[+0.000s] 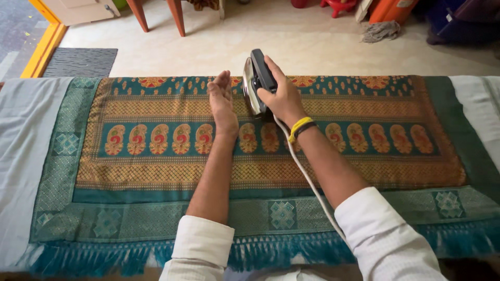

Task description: The person irons a large patterned textile laid flat on a table. They use a handheld electric iron, moving it back and forth across the fabric while using the other hand to hold the cloth steady. The person repeatedly covers the same areas multiple times throughout the clip.

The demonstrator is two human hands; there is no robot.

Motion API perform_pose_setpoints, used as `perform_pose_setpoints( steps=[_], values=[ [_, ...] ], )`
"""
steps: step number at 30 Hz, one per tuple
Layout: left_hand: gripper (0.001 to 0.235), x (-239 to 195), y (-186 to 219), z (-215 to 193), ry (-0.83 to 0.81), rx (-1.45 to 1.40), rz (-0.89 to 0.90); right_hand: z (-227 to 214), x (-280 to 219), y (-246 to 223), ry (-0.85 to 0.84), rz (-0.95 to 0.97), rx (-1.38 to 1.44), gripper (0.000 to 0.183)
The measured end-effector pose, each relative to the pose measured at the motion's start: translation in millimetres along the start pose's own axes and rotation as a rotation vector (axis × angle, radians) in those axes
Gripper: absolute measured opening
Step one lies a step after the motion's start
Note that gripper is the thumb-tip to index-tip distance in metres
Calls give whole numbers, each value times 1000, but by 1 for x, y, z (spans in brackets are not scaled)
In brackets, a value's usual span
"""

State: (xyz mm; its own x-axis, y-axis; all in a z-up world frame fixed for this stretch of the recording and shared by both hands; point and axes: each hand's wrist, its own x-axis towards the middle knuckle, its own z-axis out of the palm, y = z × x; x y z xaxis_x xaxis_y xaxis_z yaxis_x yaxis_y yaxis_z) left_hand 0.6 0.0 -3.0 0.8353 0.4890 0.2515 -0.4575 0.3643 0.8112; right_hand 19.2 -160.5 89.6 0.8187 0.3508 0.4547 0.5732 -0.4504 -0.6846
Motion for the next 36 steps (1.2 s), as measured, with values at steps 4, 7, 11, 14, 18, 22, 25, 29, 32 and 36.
perform_pose_setpoints(
  steps=[4, 7, 11, 14, 18, 22, 25, 29, 32, 36],
  values=[
    [81, 7, -6, -4, -23, 9, -5, -8, -14, -12, -89, 77, 64, 82],
    [81, 10, -12, -7, -33, 20, -13, -28, -73, -47, -191, 176, 68, 84],
    [76, 7, -4, 1, -59, 101, 60, -65, -171, -101, -222, 49, 139, 78],
    [60, -8, 20, 15, -81, 427, 14, -84, -182, -99, -219, 25, 216, 73],
    [43, -28, 41, 43, -237, 748, -123, -79, -145, -63, -149, 379, 226, 77],
    [45, -34, 30, 41, -301, 1257, 170, -70, -74, -6, 40, 206, 85, 70],
    [53, -28, 17, 38, -357, 1387, 258, -70, -56, 13, 68, 78, 34, 69],
    [52, -31, 10, 33, -430, 1516, 277, -84, -89, -7, -44, 140, 132, 72],
    [47, -34, 13, 35, -449, 1524, 270, -110, -157, -44, -138, 312, 58, 73],
    [51, -39, 23, 48, -461, 1555, 220, -138, -205, -65, -114, 156, 145, 73]
  ],
)
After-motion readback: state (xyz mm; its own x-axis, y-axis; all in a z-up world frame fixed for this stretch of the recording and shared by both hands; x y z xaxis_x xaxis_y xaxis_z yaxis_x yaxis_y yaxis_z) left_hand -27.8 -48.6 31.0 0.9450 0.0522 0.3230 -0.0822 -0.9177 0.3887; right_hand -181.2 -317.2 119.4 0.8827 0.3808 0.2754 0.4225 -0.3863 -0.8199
